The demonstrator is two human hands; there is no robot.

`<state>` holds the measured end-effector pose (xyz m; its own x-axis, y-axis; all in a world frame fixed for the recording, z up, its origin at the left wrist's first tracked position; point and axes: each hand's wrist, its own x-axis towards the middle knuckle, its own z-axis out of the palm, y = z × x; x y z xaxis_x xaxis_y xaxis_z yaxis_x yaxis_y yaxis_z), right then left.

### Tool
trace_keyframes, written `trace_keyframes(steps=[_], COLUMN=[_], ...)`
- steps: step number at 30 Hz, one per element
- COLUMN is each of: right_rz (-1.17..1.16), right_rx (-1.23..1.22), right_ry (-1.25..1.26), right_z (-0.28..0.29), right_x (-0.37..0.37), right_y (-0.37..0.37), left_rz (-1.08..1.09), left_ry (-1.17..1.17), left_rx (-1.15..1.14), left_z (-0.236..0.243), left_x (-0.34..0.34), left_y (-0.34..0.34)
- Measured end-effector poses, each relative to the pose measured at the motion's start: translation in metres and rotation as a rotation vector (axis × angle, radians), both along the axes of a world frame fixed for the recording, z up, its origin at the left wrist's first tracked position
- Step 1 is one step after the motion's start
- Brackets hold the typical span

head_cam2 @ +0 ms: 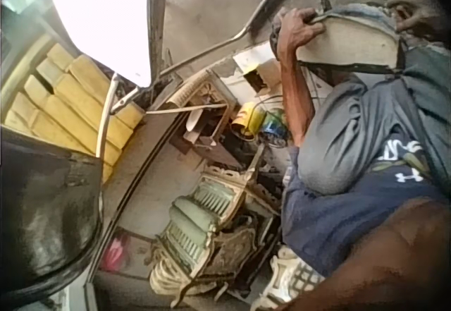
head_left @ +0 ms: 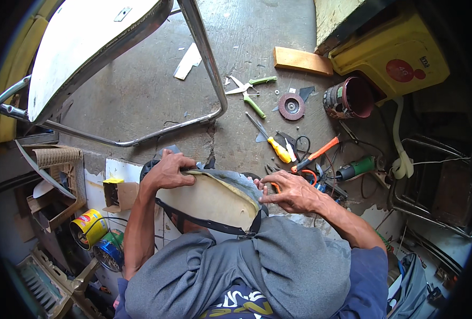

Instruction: The person prepares and attaches a black fabric cover to a furniture component. They trim the fabric using a knife, apply adhesive from a small bottle, press the fabric edges onto the foam, and then secure the assembly onto a metal chair frame using a screwdriver.

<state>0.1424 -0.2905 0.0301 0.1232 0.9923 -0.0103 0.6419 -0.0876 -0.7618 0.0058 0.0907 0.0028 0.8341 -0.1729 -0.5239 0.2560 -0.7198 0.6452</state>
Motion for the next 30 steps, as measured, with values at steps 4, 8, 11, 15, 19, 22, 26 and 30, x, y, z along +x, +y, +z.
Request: trace_keyframes(steps=[4,8,11,15,19,22,26,30], right_rz=[-0.185,-0.677,-0.515,-0.525,-0.509,-0.451,-0.419,-0.387], right_rx=[-0.013,-0.363,-0.48,-0.582,-0.617,-0.52,-0.411,-0.41], right_ry=[0.092,0.697,0.868,0.875,0.787,0.62,0.443,0.439], right_z=[-0.026,-0.025,-0.061,-0.063,-0.058,-0.051,-0.048,-0.045], right_x=[0.003,0.002,0.005,0.004,0.005,0.0,-0.016,-0.022], right_y=[0.0,0.041,0.062,0.081,0.087,0.091,0.093,0.103], left_rz=[0.026,0.084,0.068,0.114,0.14,0.178,0.245,0.315], left_ry=[0.031,0.055,0.05,0.053,0.03,0.133,0.249,0.24], left_rx=[0.049,0.111,0.12,0.102,0.133,0.123,0.032,0.083], left_z=[0.001,0.007,0.003,-0.006,0.008,-0.001,-0.012,-0.013], left_x=[-0.002,-0.002,-0.008,-0.022,-0.028,-0.041,-0.063,-0.081], left_y=[0.003,0.003,-0.004,-0.008,-0.029,-0.036,-0.038,-0.043])
